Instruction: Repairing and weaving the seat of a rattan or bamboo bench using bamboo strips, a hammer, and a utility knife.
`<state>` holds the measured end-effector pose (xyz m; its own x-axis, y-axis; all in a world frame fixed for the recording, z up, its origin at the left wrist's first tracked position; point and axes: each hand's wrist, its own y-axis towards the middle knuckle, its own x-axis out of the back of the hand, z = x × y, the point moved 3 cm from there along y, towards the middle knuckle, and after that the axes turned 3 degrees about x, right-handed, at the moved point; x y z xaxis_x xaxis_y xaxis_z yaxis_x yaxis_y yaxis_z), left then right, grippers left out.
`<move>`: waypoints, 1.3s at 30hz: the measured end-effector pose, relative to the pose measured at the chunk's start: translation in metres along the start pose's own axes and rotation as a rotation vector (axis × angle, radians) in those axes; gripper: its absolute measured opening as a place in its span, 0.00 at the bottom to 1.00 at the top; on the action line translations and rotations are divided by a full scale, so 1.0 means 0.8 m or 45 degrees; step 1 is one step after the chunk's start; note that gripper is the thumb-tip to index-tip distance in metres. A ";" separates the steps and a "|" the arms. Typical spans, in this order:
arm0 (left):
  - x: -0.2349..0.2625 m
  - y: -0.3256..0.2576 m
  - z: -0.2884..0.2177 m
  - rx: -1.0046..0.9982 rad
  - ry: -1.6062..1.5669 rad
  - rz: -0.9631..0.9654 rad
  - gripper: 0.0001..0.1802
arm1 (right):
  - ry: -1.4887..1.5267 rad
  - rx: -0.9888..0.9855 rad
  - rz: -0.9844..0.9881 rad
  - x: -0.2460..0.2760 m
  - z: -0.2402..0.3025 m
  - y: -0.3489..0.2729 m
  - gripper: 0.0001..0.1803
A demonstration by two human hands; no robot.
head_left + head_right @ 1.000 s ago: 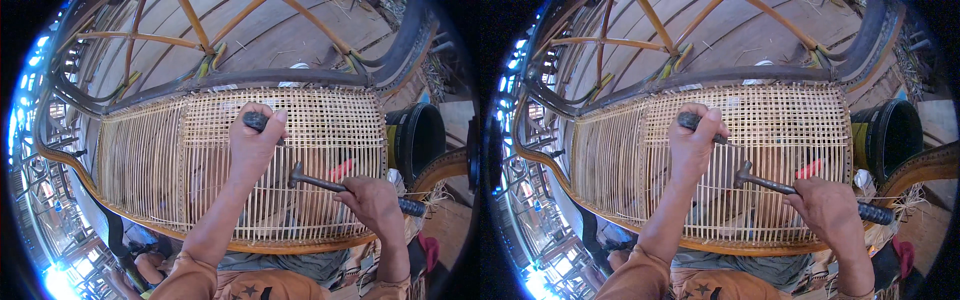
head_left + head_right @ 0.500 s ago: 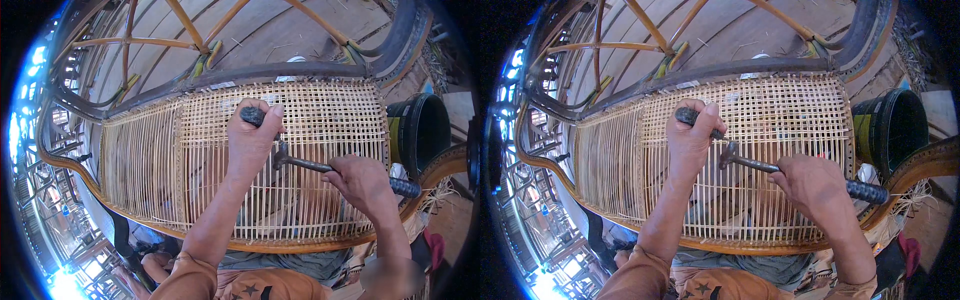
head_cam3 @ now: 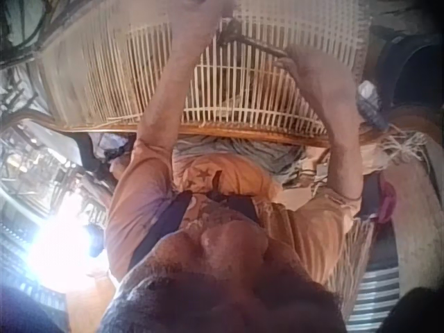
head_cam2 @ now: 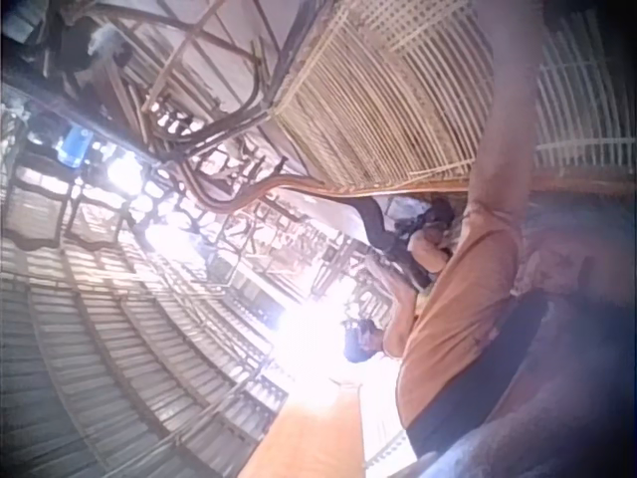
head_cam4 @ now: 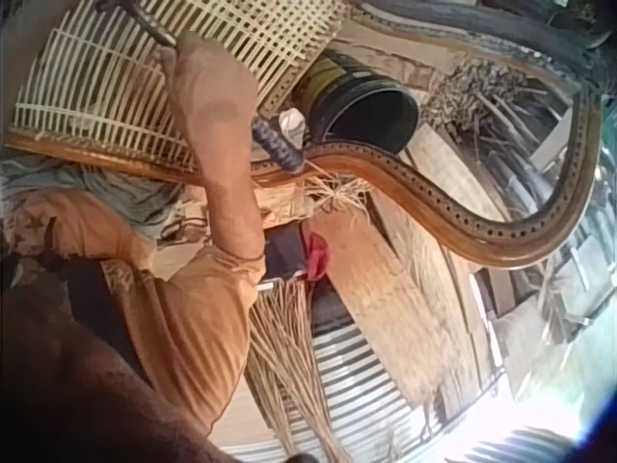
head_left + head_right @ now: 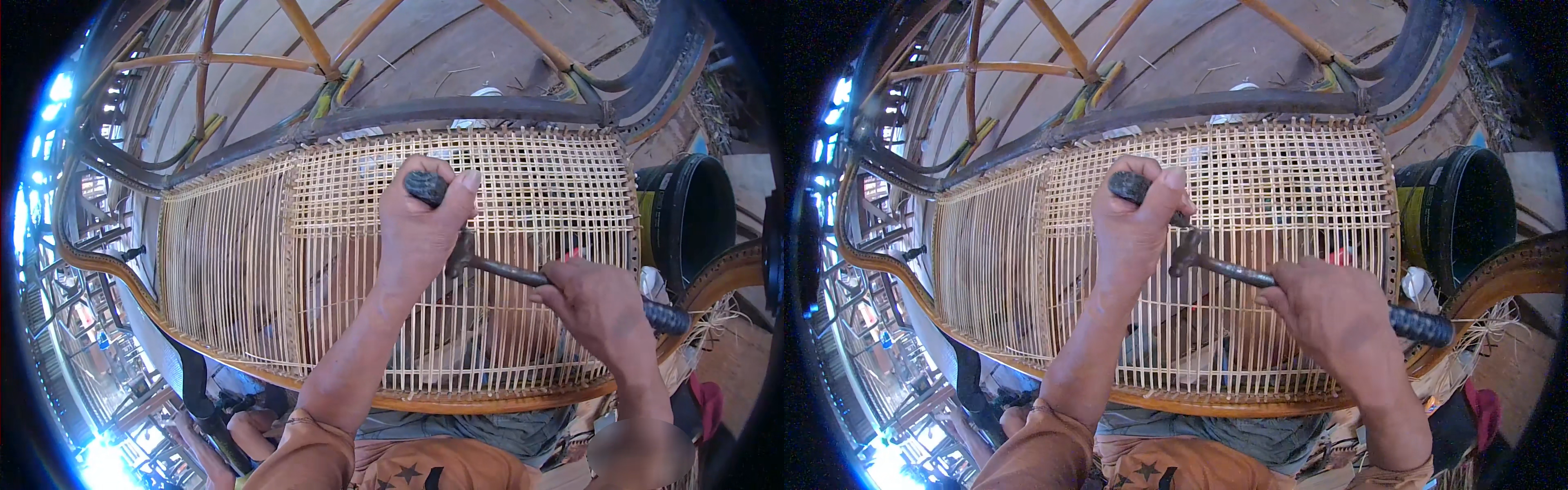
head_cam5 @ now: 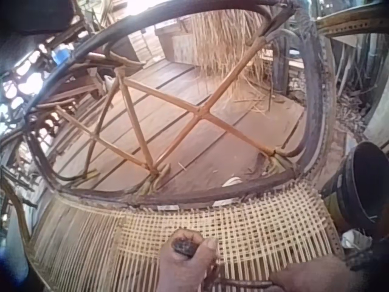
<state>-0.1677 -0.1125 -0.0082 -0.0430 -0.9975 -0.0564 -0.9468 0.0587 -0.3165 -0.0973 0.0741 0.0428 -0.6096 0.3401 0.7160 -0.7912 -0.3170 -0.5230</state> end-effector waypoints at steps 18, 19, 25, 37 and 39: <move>-0.012 0.002 0.001 0.007 -0.055 -0.010 0.10 | 0.006 -0.031 -0.007 0.004 0.001 -0.017 0.14; -0.012 0.000 -0.002 -0.024 -0.138 -0.023 0.10 | 0.002 -0.037 -0.008 0.003 0.001 -0.023 0.14; -0.024 -0.002 0.012 0.047 -0.161 0.073 0.11 | 0.024 -0.039 0.069 -0.004 -0.005 -0.029 0.14; -0.002 0.007 -0.014 -0.096 -0.285 -0.026 0.10 | 0.060 -0.059 0.084 0.000 -0.003 -0.033 0.14; -0.009 0.005 -0.014 -0.013 -0.310 0.002 0.10 | 0.025 -0.070 0.127 0.001 -0.005 -0.038 0.14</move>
<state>-0.1746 -0.1054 0.0019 0.0322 -0.9584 -0.2836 -0.9499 0.0589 -0.3070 -0.0737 0.0874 0.0572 -0.6856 0.3271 0.6503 -0.7279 -0.3014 -0.6158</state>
